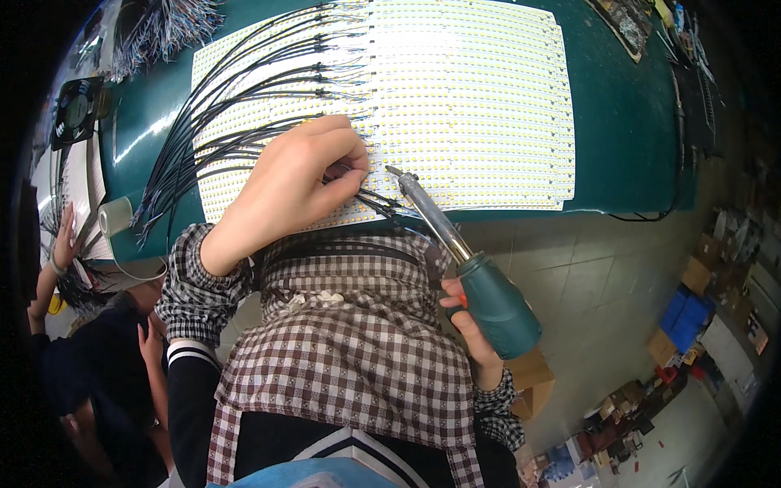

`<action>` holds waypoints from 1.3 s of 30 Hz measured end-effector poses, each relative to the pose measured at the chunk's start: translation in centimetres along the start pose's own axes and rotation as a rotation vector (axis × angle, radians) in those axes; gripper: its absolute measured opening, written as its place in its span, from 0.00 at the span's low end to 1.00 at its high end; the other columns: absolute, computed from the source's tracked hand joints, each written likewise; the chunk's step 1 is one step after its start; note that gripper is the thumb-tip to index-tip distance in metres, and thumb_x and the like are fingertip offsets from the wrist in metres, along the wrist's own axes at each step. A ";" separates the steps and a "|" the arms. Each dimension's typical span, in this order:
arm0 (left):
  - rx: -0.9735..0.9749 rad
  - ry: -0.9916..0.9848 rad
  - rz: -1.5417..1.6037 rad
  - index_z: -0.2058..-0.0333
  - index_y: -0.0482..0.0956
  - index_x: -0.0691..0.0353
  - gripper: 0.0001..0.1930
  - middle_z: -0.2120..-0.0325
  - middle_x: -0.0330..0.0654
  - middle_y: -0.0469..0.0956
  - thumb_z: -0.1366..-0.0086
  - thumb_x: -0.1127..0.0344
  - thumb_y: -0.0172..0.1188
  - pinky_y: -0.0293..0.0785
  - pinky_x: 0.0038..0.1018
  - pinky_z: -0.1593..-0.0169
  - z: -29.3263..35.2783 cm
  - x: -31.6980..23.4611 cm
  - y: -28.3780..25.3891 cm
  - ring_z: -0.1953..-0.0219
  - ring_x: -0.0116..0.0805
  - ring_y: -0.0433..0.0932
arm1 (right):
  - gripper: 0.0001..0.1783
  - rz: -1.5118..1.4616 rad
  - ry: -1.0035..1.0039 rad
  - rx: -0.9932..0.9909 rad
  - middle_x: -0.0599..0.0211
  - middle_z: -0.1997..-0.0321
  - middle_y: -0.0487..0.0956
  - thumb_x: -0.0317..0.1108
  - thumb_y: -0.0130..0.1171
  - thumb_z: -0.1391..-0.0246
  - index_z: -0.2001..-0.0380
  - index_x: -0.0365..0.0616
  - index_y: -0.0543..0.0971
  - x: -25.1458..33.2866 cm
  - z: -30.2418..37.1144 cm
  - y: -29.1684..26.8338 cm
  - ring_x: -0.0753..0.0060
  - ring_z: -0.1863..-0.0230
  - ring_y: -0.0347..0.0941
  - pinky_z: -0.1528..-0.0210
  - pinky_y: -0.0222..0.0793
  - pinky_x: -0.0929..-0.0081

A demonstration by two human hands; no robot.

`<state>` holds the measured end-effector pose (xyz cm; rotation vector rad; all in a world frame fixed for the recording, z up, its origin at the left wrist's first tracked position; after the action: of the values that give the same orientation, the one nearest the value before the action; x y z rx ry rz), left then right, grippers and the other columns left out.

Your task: The person uses a soldering iron to attach black wires to a large LED panel. They hold the wires in place with one hand while applying heat with the other, working methodically across the panel's surface.

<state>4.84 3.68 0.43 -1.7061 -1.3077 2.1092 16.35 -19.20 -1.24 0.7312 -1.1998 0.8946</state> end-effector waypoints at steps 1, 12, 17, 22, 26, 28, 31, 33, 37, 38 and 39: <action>0.008 -0.003 -0.003 0.73 0.74 0.65 0.04 0.75 0.44 0.73 0.48 0.74 0.59 0.71 0.34 0.67 0.0 0.0 0.1 0.71 0.43 0.75 | 0.35 0.061 -0.016 0.002 0.51 0.59 0.77 0.47 0.57 0.42 0.47 0.23 0.67 0.1 0.0 0.1 0.60 0.62 0.78 0.62 0.79 0.69; -0.009 -0.027 0.050 0.73 0.74 0.66 0.04 0.75 0.45 0.73 0.49 0.76 0.59 0.72 0.31 0.70 0.1 0.4 0.2 0.74 0.40 0.76 | 0.25 0.005 -0.062 0.091 0.51 0.66 0.77 0.36 0.59 0.43 0.52 0.23 0.70 0.0 -0.4 0.8 0.63 0.66 0.77 0.61 0.78 0.67; -0.010 -0.034 0.063 0.73 0.74 0.66 0.04 0.75 0.45 0.73 0.49 0.75 0.59 0.72 0.31 0.70 0.2 0.3 0.2 0.75 0.40 0.75 | 0.23 -0.002 -0.052 0.089 0.51 0.66 0.77 0.35 0.59 0.43 0.54 0.23 0.71 -0.4 -0.2 0.7 0.62 0.66 0.77 0.62 0.78 0.66; -0.010 -0.035 0.058 0.73 0.74 0.66 0.04 0.76 0.45 0.72 0.49 0.75 0.59 0.71 0.31 0.70 0.2 0.3 0.3 0.75 0.39 0.75 | 0.20 -0.007 -0.052 0.082 0.51 0.66 0.77 0.35 0.59 0.43 0.57 0.25 0.72 -0.5 -0.1 0.8 0.61 0.65 0.76 0.62 0.79 0.66; -0.015 -0.037 0.061 0.73 0.74 0.65 0.04 0.76 0.44 0.73 0.48 0.75 0.59 0.71 0.31 0.70 0.3 0.3 0.3 0.75 0.39 0.75 | 0.19 -0.012 -0.045 0.047 0.52 0.65 0.76 0.35 0.59 0.43 0.59 0.25 0.72 -0.5 -0.1 0.8 0.61 0.65 0.76 0.61 0.78 0.65; -0.009 -0.043 0.060 0.73 0.74 0.65 0.04 0.76 0.44 0.73 0.48 0.74 0.59 0.71 0.31 0.71 0.3 0.4 0.3 0.75 0.39 0.75 | 0.21 -0.020 -0.033 0.061 0.53 0.65 0.76 0.35 0.59 0.43 0.57 0.24 0.72 -1.0 0.1 0.6 0.61 0.65 0.76 0.61 0.78 0.66; -0.010 -0.047 0.054 0.73 0.74 0.65 0.04 0.76 0.44 0.73 0.48 0.74 0.59 0.71 0.31 0.71 0.2 0.3 0.3 0.75 0.39 0.75 | 0.26 -0.001 -0.007 0.081 0.54 0.65 0.76 0.37 0.60 0.43 0.51 0.23 0.70 -1.4 0.3 0.5 0.62 0.65 0.76 0.61 0.77 0.66; -0.011 -0.044 0.056 0.73 0.74 0.65 0.04 0.76 0.44 0.73 0.48 0.74 0.59 0.71 0.31 0.71 0.3 0.3 0.3 0.75 0.39 0.75 | 0.30 -0.012 -0.004 0.058 0.55 0.65 0.76 0.39 0.60 0.43 0.48 0.22 0.67 -1.0 0.3 0.6 0.63 0.65 0.76 0.61 0.77 0.67; -0.008 -0.049 0.049 0.74 0.74 0.65 0.04 0.76 0.44 0.73 0.48 0.74 0.59 0.71 0.32 0.70 0.3 0.4 0.4 0.75 0.40 0.75 | 0.34 -0.024 0.000 0.022 0.55 0.66 0.76 0.42 0.61 0.44 0.46 0.21 0.65 -0.5 0.1 0.5 0.63 0.65 0.76 0.61 0.77 0.68; -0.011 -0.047 0.048 0.74 0.74 0.65 0.04 0.76 0.44 0.73 0.48 0.73 0.59 0.71 0.32 0.70 0.3 0.4 0.4 0.75 0.40 0.75 | 0.35 -0.029 0.000 0.014 0.55 0.65 0.76 0.42 0.62 0.44 0.46 0.21 0.64 -0.5 0.1 0.4 0.63 0.65 0.76 0.61 0.77 0.68; -0.013 -0.044 0.049 0.74 0.74 0.65 0.04 0.76 0.44 0.73 0.48 0.73 0.59 0.71 0.32 0.70 0.3 0.4 0.4 0.75 0.40 0.75 | 0.35 -0.037 0.003 0.005 0.54 0.65 0.76 0.42 0.62 0.45 0.46 0.21 0.64 -0.6 0.1 0.4 0.63 0.65 0.76 0.61 0.77 0.68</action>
<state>4.58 3.49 -0.19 -1.7233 -1.3075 2.1816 15.88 -19.22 -1.77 0.7532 -1.1782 0.8677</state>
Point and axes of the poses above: each hand's wrist, its own z-axis away from the middle knuckle, its own y-axis out of the palm, x = y × z, the point moved 9 cm from there along -z, towards the middle knuckle
